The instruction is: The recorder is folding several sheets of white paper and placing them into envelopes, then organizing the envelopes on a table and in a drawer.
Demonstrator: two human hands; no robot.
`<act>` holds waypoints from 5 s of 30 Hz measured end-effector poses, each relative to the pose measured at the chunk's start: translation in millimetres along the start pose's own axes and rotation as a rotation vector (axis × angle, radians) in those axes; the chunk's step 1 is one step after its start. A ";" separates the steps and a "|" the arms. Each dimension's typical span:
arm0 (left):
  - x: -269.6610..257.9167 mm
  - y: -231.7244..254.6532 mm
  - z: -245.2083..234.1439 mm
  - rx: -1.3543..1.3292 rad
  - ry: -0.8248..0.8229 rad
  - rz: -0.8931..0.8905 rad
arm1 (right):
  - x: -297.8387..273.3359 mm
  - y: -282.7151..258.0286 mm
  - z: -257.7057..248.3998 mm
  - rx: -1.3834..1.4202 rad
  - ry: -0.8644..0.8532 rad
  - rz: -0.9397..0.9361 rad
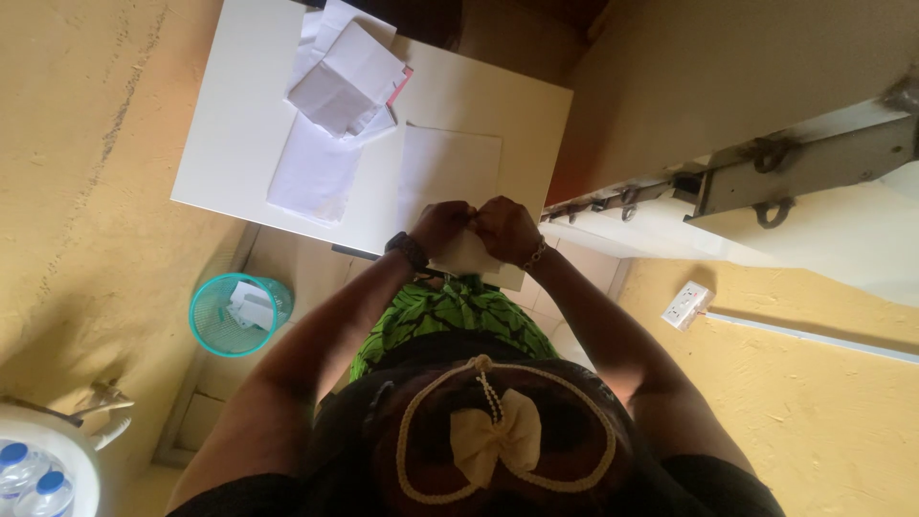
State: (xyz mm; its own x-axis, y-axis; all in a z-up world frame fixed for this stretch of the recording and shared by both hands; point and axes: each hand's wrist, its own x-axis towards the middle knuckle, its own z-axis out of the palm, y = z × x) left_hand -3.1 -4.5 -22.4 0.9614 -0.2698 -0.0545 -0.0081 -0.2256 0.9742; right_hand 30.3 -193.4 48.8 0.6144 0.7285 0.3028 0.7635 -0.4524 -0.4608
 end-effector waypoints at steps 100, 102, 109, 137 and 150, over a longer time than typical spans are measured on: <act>-533.4 -220.8 -258.7 -1.220 1.402 -0.549 | 219.4 -375.4 570.6 0.861 -0.972 0.999; -535.7 -220.5 -259.9 -1.223 1.407 -0.554 | 220.2 -373.8 572.1 0.775 -1.016 1.003; -537.8 -223.8 -255.6 -1.312 1.403 -0.497 | 199.9 -329.6 573.6 0.828 -1.144 1.060; -212.0 -75.4 -175.7 -0.813 0.131 -0.701 | 11.1 -81.0 236.9 0.338 -0.200 0.920; -78.0 -119.1 -5.3 0.469 -0.073 -0.093 | -64.1 -15.1 179.3 -0.449 -0.724 0.553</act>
State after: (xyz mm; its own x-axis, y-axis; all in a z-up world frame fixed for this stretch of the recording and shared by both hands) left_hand -75.7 48.3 -133.0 0.9421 -0.2898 -0.1689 -0.0621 -0.6456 0.7612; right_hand -56.3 -141.1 -113.2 0.7500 0.4280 -0.5043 0.5045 -0.8632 0.0177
